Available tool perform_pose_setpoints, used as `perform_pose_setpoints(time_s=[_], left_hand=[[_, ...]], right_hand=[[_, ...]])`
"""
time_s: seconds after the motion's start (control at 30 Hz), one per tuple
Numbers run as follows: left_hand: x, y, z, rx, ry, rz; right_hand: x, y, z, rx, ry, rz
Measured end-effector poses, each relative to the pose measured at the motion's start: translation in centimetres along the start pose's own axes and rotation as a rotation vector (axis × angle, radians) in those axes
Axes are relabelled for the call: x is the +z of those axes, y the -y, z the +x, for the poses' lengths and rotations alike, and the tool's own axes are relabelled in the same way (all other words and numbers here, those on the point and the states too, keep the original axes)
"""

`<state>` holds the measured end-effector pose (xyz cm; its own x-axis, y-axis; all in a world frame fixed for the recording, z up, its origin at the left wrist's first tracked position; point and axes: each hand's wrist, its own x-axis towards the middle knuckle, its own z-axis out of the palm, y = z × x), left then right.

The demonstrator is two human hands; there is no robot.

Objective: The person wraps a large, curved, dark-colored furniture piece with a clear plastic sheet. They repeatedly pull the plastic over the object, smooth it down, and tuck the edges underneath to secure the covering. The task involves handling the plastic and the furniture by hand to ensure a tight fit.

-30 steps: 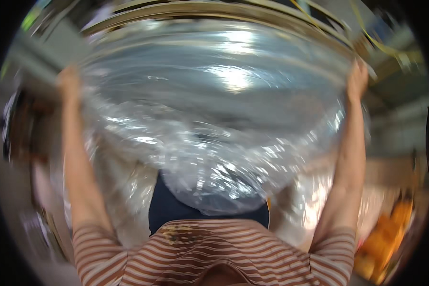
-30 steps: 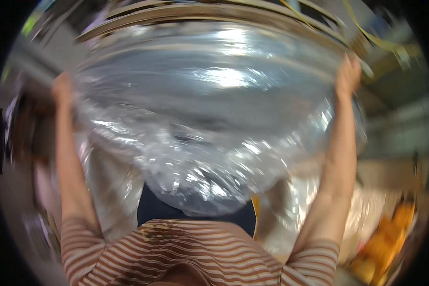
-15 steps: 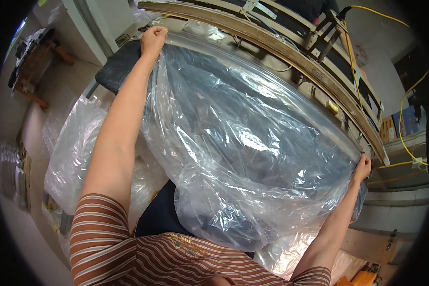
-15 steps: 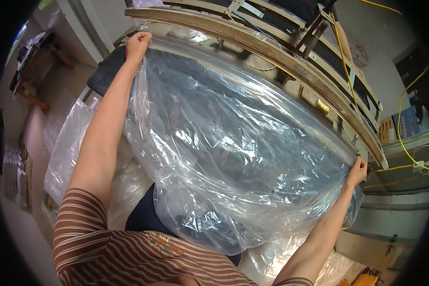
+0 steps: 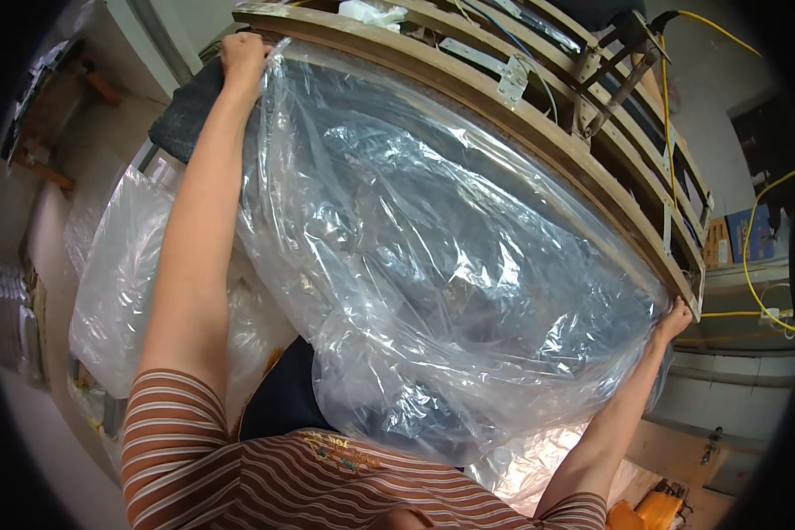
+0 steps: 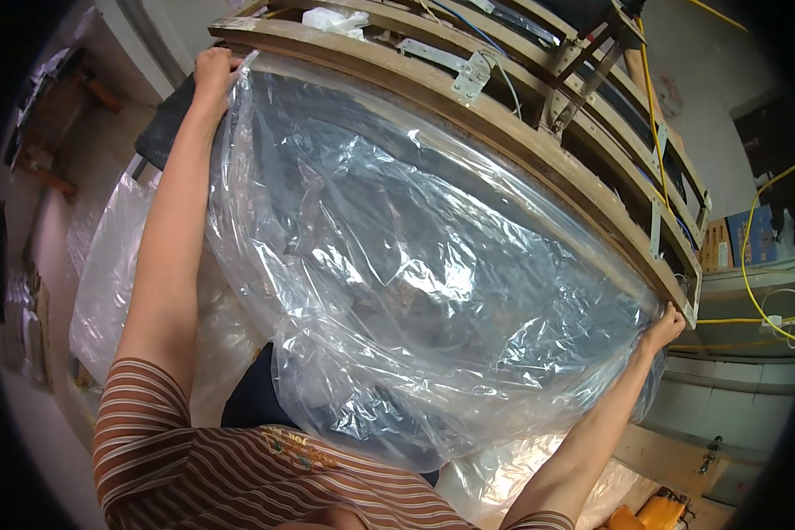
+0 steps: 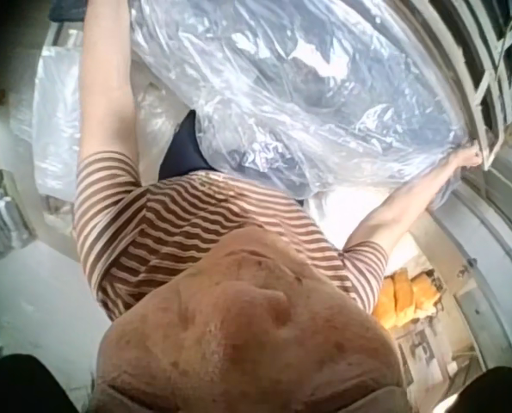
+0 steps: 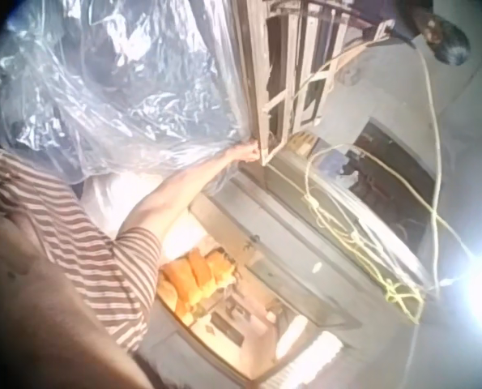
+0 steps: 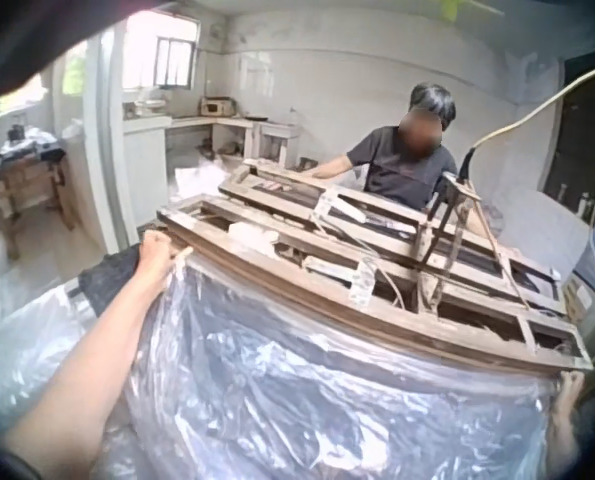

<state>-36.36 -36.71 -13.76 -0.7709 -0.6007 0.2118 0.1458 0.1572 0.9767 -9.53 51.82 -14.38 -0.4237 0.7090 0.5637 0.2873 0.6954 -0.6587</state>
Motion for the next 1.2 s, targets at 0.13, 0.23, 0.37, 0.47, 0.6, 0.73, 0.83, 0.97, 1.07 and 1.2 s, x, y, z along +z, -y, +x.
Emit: perform_pose_setpoints(time_s=[0.13,0.23,0.37,0.47,0.6,0.73,0.83,0.97,1.07,1.2], left_hand=[[-1.1,-1.1,-0.1,0.132,-0.120,0.362],[1.2,-0.8,-0.6,0.090,0.041,0.592],[-1.6,-0.2,-0.4,0.049,0.501,0.213],[-11.7,-0.1,8.6,0.110,0.339,0.198],[-23.0,-0.1,13.1,0.111,0.201,0.707],[-27.1,-5.9,19.2,0.278,-0.088,1.536],[-16.5,-2.7,11.9,0.758,0.383,1.241],[5.6,-12.7,-24.4,0.678,1.124,0.608],[7.4,-13.0,-34.0,0.941,1.074,0.574],[9.0,-12.1,-37.3,0.635,0.996,0.188]], right_hand=[[0.5,1.8,-1.6,-0.003,-0.016,0.166],[-1.2,3.2,-1.3,0.056,0.004,-0.024],[-3.1,6.1,-2.2,0.478,0.175,0.667],[-7.1,7.8,-5.5,-0.360,-0.025,-0.135],[-12.6,9.5,-13.3,-0.583,0.333,-0.280],[-14.4,9.7,-18.7,-0.468,0.472,-0.220],[-15.7,12.2,-18.8,-0.600,0.318,-0.102],[-22.7,8.7,-23.0,-0.069,0.238,0.207],[-21.9,4.5,-29.4,0.385,0.749,0.447],[-18.7,3.1,-40.0,0.675,1.164,0.620]])
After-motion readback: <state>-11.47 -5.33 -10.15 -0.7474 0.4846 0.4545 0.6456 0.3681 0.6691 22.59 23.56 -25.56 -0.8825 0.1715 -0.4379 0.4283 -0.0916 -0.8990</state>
